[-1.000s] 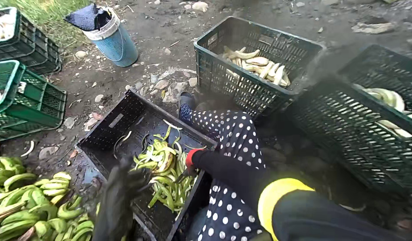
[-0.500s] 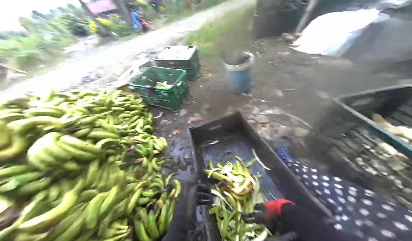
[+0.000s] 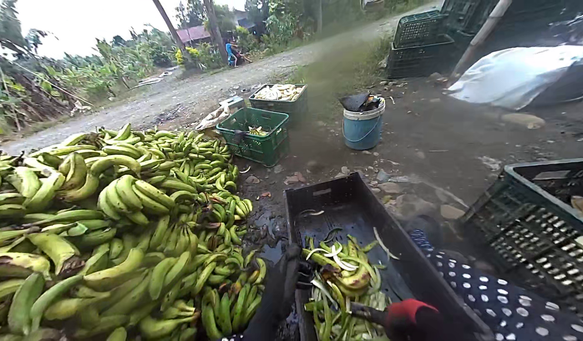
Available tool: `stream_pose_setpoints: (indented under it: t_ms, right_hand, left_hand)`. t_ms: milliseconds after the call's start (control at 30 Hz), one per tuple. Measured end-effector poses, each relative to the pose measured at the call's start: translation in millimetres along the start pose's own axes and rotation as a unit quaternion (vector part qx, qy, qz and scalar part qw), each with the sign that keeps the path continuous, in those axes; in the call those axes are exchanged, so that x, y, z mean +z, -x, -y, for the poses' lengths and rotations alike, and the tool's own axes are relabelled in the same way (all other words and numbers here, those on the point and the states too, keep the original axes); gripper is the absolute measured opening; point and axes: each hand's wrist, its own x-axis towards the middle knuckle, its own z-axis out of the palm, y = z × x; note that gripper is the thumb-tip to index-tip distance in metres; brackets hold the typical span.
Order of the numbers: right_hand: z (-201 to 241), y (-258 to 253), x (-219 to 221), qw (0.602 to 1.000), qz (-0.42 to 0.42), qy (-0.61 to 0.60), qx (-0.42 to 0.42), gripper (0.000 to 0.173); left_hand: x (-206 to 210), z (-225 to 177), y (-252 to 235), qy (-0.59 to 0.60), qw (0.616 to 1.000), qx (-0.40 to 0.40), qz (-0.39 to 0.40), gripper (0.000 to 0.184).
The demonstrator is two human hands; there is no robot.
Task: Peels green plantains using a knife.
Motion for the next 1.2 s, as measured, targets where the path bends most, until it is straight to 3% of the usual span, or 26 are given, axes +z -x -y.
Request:
stream_pose_setpoints:
  t_ms: [100, 233, 333, 433, 533, 633, 700, 800, 867, 900, 1067, 1133, 1200]
  right_hand:
    - [7.2, 21.9, -10.6, 0.996, 0.017, -0.084, 0.021, 0.042]
    - [-32.3, -26.6, 2.8, 0.985, -0.009, -0.169, 0.021, 0.041]
    - [-57.3, -40.1, 2.6, 0.981, -0.019, -0.191, -0.036, 0.034]
    - [-36.5, 9.0, -18.4, 0.971, 0.011, -0.238, -0.021, 0.022]
    - [-30.4, 25.7, -47.0, 0.962, 0.029, -0.271, -0.016, 0.022]
    - [-14.2, 51.4, -74.4, 0.969, -0.003, -0.234, -0.084, 0.023]
    - [12.1, 81.2, -87.5, 0.981, -0.053, -0.134, -0.129, 0.022]
    - [72.4, 139.0, -92.6, 0.98, -0.106, 0.088, -0.144, 0.034]
    - [90.9, 150.5, -82.1, 0.96, -0.145, 0.158, -0.181, 0.033]
    - [93.0, 149.2, -76.6, 0.95, -0.169, 0.171, -0.201, 0.031]
    - [82.4, 129.2, -49.6, 0.917, -0.239, 0.167, -0.273, 0.029]
    - [80.4, 124.3, -36.7, 0.915, -0.24, 0.157, -0.284, 0.031]
    - [73.2, 121.5, -27.7, 0.919, -0.26, 0.117, -0.27, 0.037]
  left_hand:
    - [0.8, 0.4, 0.5, 0.011, 1.0, -0.004, 0.003, 0.048]
    - [0.6, 5.6, -2.7, 0.009, 1.0, -0.008, 0.016, 0.049]
    - [1.7, 10.0, -4.6, 0.003, 0.999, -0.019, 0.036, 0.054]
    - [5.2, 16.6, -8.8, 0.001, 0.997, -0.051, 0.066, 0.052]
    - [10.4, 23.6, -11.9, -0.025, 0.992, -0.098, 0.078, 0.056]
    - [18.2, 40.7, -20.0, -0.005, 0.982, -0.164, 0.097, 0.056]
    - [24.1, 60.0, -31.0, 0.06, 0.969, -0.191, 0.142, 0.058]
    - [37.0, 71.0, -46.1, 0.148, 0.954, -0.17, 0.195, 0.063]
    - [46.7, 64.8, -51.6, 0.163, 0.96, -0.138, 0.182, 0.046]
    - [47.0, 60.5, -52.0, 0.146, 0.967, -0.122, 0.171, 0.037]
    - [54.6, 56.3, -49.3, 0.095, 0.961, -0.159, 0.205, 0.039]
    - [63.8, 55.9, -44.3, 0.101, 0.963, -0.166, 0.188, 0.03]
    - [67.3, 55.8, -46.1, 0.092, 0.974, -0.136, 0.153, 0.034]
